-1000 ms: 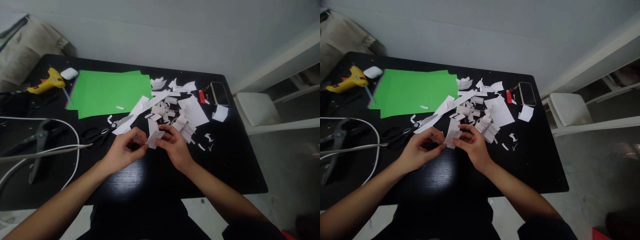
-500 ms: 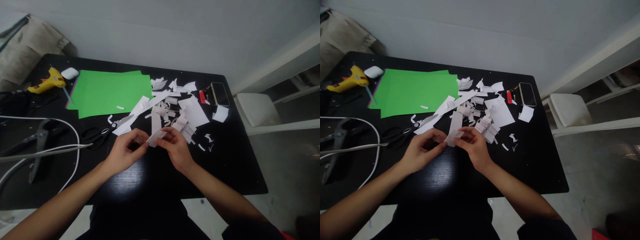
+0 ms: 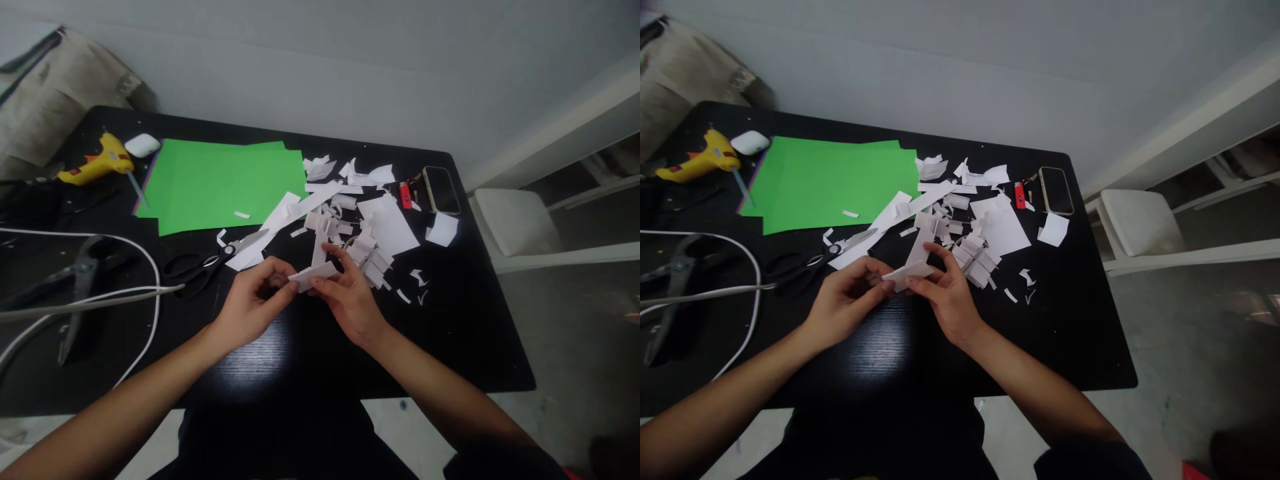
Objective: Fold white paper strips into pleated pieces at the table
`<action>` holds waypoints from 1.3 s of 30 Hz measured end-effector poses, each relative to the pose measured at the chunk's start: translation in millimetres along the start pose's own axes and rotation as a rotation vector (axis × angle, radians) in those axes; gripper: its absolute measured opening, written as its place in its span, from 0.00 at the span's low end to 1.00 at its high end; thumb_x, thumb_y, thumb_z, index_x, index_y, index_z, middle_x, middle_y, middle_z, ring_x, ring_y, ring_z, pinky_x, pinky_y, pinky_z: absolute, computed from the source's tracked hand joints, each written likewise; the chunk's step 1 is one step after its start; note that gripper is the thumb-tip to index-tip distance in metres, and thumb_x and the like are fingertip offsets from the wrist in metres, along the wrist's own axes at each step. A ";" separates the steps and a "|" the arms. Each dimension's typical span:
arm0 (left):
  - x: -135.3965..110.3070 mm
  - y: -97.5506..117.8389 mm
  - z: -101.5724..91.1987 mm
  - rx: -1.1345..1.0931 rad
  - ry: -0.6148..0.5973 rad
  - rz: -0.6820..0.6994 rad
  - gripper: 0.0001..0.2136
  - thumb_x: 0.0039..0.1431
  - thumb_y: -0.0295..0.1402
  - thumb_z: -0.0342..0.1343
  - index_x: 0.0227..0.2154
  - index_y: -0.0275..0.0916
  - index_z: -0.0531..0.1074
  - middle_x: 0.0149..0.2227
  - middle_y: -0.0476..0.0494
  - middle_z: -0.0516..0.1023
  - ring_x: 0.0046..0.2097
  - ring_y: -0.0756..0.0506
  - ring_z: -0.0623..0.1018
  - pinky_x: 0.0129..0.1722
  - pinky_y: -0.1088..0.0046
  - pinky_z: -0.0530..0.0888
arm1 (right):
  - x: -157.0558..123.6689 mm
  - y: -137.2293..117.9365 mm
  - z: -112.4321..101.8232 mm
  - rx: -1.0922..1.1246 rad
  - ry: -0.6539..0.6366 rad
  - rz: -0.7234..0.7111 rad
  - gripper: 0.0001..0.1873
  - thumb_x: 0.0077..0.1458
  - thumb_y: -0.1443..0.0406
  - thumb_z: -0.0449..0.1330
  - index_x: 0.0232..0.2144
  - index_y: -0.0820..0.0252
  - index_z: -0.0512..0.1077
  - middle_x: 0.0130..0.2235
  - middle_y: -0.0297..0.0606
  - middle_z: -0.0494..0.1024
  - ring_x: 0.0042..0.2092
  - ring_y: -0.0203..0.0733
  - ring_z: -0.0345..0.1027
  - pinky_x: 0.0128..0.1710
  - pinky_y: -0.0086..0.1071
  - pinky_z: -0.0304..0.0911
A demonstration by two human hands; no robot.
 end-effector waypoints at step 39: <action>2.8 5.8 -10.0 0.026 -0.175 -0.015 0.08 0.66 0.37 0.59 0.38 0.37 0.75 0.28 0.49 0.75 0.28 0.52 0.72 0.26 0.77 0.68 | -14.1 -18.4 9.0 -0.637 -0.127 -0.271 0.06 0.56 0.62 0.69 0.30 0.58 0.79 0.28 0.33 0.81 0.29 0.35 0.73 0.29 0.28 0.68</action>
Point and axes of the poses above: each hand's wrist, its own x-axis towards the middle knuckle, its own z-axis out of the palm, y = z × x, the point moved 4 cm from there along x, towards the middle knuckle
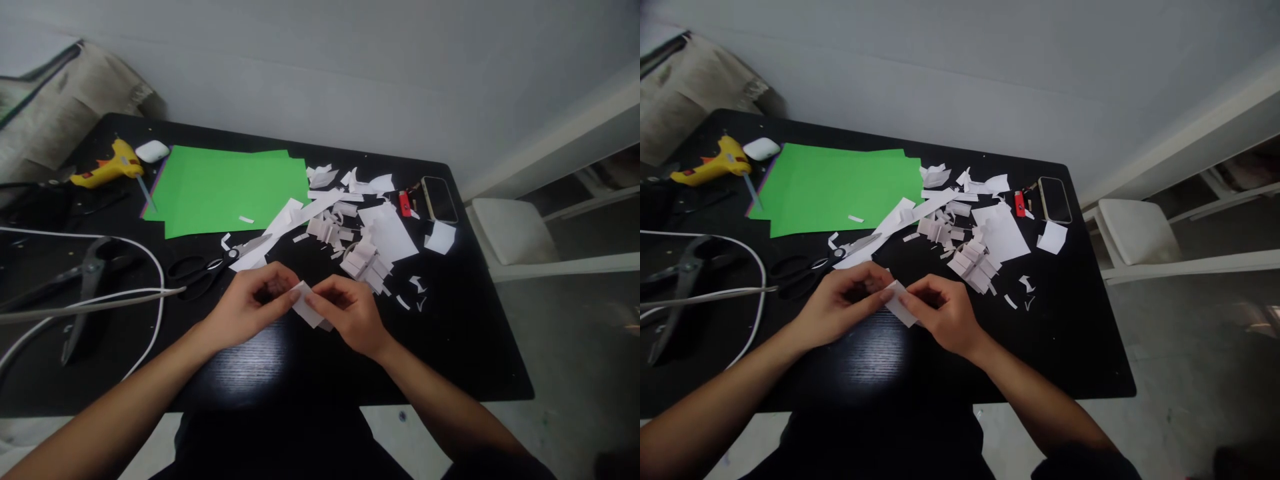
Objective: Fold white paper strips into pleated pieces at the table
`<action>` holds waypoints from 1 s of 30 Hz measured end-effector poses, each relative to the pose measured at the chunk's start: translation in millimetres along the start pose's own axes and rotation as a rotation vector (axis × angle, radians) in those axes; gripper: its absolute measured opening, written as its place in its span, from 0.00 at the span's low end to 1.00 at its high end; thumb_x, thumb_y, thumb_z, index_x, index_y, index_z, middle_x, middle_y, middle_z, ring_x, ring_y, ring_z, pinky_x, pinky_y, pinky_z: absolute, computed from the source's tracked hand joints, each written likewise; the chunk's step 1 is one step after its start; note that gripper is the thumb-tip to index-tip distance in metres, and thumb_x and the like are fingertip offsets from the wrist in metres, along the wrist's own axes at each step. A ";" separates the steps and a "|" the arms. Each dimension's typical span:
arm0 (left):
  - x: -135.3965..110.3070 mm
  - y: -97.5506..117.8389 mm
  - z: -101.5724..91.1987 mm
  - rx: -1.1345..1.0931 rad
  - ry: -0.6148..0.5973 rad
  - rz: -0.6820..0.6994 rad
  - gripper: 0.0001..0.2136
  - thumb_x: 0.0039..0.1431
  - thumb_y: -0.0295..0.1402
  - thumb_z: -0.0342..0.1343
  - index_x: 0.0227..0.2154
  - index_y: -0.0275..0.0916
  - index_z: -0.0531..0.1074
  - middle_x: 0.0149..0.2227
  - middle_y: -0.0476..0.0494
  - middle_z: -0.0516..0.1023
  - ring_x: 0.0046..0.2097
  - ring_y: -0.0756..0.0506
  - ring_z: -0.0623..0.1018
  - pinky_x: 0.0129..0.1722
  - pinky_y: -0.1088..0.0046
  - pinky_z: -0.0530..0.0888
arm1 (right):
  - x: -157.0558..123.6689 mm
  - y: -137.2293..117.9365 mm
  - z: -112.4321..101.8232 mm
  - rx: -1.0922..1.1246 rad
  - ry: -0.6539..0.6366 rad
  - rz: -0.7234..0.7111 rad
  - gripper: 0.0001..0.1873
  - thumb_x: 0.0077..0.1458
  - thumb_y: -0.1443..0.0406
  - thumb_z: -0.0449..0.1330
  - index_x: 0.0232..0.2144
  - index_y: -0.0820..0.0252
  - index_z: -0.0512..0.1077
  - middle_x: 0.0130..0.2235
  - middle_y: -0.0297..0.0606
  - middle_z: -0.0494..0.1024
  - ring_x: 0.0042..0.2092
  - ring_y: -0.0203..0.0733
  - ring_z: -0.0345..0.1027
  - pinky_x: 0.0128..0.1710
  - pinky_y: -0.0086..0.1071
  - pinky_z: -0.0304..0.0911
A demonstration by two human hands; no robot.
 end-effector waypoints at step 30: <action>-0.8 2.9 4.5 0.021 0.119 0.083 0.07 0.65 0.33 0.63 0.31 0.38 0.79 0.29 0.49 0.81 0.30 0.51 0.78 0.31 0.78 0.73 | -4.4 6.3 5.1 -0.037 0.041 -0.078 0.07 0.57 0.61 0.69 0.30 0.58 0.80 0.28 0.34 0.81 0.29 0.36 0.73 0.29 0.29 0.69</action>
Point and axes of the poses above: each hand's wrist, its own x-axis towards the middle knuckle, its own z-axis out of the palm, y = z × x, the point moved 4 cm from there along x, towards the middle knuckle
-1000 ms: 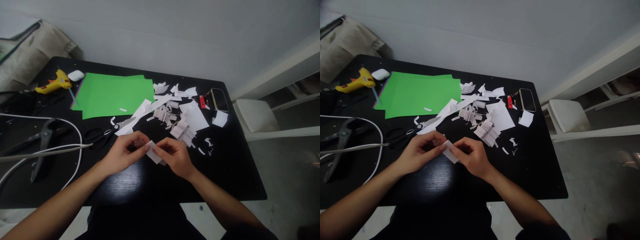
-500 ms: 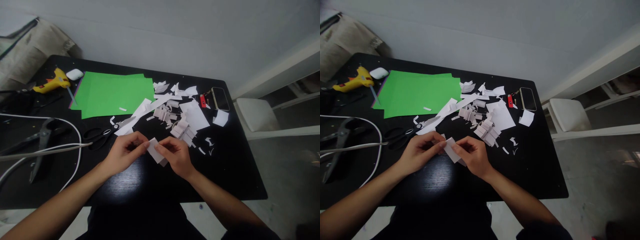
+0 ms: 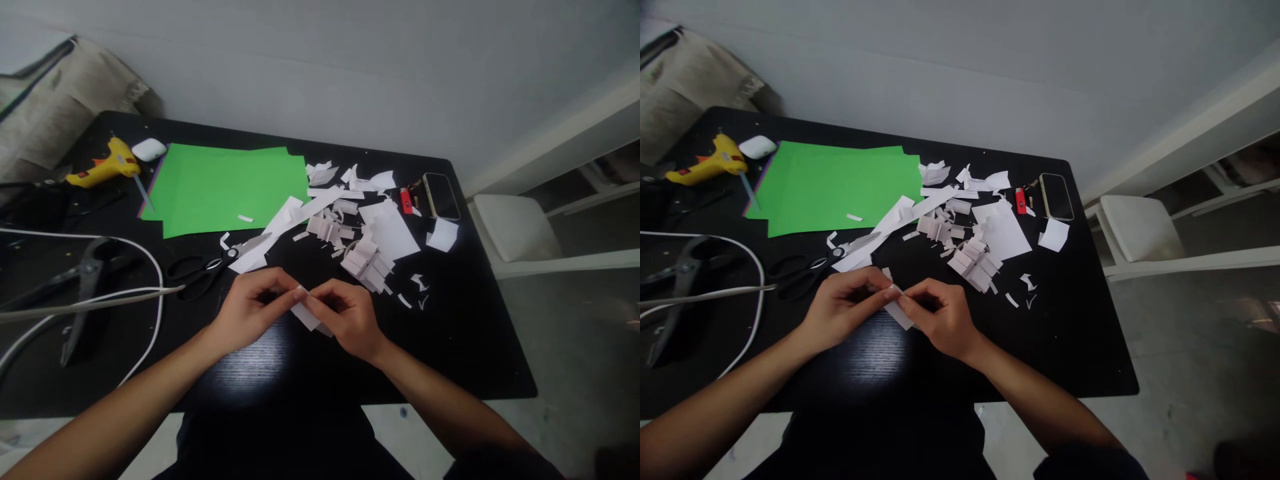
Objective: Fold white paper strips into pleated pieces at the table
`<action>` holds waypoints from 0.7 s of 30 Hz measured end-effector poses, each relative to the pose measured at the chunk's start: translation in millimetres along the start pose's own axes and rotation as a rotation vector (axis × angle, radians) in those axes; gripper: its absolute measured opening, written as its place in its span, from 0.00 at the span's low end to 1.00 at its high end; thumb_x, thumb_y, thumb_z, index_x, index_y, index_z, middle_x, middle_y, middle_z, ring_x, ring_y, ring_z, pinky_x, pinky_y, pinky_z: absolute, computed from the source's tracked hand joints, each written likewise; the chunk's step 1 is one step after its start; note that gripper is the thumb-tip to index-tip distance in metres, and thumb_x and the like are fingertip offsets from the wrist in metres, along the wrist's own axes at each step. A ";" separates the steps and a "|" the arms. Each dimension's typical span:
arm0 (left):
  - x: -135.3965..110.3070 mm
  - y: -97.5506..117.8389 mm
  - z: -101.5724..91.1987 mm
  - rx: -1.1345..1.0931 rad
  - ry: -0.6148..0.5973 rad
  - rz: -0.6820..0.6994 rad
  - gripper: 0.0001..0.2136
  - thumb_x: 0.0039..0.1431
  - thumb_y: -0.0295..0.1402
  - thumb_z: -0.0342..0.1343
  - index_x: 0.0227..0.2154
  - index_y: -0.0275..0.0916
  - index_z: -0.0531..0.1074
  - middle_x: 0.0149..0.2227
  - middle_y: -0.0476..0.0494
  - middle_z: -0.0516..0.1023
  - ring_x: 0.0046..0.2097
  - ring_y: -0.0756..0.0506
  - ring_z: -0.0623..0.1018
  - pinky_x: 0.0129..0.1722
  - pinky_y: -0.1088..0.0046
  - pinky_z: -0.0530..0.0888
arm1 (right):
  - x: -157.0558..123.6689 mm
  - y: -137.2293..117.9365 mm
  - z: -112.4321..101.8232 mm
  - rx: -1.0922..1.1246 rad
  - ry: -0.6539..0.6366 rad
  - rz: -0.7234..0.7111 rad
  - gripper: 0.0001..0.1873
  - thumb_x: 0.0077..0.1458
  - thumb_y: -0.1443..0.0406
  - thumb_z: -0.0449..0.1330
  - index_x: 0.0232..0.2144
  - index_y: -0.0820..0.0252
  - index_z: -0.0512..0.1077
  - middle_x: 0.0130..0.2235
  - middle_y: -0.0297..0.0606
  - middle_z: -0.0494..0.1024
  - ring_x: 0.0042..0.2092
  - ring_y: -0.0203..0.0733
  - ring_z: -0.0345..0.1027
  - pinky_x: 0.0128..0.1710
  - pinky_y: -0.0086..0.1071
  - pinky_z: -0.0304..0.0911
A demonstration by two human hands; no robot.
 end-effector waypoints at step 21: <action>-2.0 -0.9 0.2 -0.077 0.032 -0.028 0.06 0.63 0.32 0.64 0.31 0.38 0.78 0.29 0.48 0.81 0.30 0.50 0.79 0.31 0.76 0.75 | -0.1 -0.1 0.2 -0.026 -0.015 -0.024 0.07 0.58 0.61 0.68 0.30 0.58 0.80 0.29 0.34 0.81 0.29 0.36 0.74 0.30 0.30 0.70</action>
Point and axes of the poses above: each hand's wrist, its own x-axis towards the middle knuckle, its own z-axis out of the palm, y = z × x, the point moved 4 cm from there along x, towards the middle knuckle
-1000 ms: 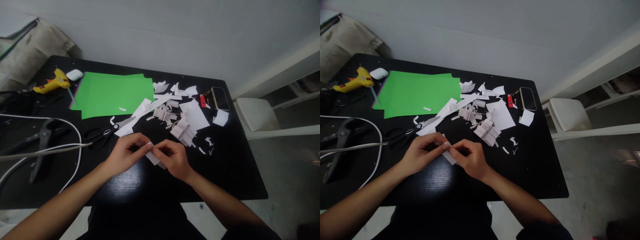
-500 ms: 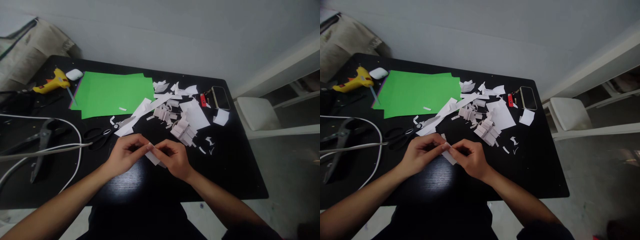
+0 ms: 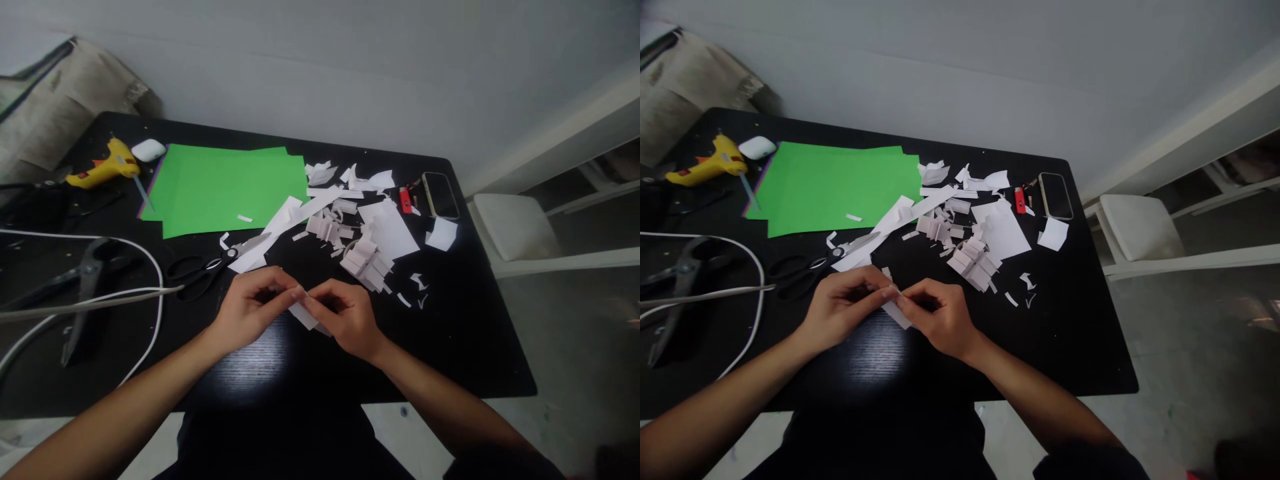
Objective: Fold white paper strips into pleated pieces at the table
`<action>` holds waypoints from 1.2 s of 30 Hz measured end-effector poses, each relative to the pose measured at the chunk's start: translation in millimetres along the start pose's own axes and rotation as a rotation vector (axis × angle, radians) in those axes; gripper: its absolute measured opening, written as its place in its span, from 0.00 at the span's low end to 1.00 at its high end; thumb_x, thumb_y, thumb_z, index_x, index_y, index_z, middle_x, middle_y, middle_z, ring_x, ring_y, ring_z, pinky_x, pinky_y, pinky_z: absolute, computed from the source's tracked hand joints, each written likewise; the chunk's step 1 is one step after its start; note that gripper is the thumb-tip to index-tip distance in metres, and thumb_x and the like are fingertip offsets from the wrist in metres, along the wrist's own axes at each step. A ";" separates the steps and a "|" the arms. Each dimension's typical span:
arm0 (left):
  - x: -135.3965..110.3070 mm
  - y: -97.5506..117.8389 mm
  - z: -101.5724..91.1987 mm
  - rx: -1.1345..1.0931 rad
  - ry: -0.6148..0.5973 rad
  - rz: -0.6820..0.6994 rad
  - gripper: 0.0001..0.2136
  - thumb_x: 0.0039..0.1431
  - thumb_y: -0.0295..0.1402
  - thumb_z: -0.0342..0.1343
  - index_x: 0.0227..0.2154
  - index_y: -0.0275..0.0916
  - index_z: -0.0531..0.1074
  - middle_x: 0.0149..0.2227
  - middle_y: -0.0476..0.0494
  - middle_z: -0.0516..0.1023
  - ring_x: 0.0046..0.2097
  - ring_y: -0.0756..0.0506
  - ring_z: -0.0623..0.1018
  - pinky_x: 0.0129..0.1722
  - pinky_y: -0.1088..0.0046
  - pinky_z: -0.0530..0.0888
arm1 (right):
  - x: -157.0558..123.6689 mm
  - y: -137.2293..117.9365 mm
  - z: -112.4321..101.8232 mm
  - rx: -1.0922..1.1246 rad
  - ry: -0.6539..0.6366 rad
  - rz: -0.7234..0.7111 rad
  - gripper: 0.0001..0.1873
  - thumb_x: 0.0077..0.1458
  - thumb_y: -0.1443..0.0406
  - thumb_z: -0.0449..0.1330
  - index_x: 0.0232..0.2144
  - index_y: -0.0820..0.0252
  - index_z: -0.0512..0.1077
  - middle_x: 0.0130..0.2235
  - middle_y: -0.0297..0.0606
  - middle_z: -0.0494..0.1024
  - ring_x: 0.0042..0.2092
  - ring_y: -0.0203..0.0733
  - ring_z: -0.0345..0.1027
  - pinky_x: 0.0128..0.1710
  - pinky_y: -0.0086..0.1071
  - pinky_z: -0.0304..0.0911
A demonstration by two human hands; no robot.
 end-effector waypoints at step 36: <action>4.2 -12.4 -2.2 -0.029 0.001 -0.135 0.10 0.67 0.39 0.59 0.34 0.38 0.78 0.25 0.50 0.76 0.27 0.51 0.74 0.29 0.77 0.70 | 5.8 5.4 -7.4 0.116 0.113 0.107 0.06 0.55 0.61 0.70 0.29 0.57 0.81 0.28 0.33 0.81 0.29 0.36 0.73 0.31 0.29 0.69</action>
Point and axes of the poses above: each hand's wrist, its own x-axis towards the middle knuckle, its own z-axis out of the palm, y = z × x, the point moved 4 cm from there along x, towards the middle knuckle
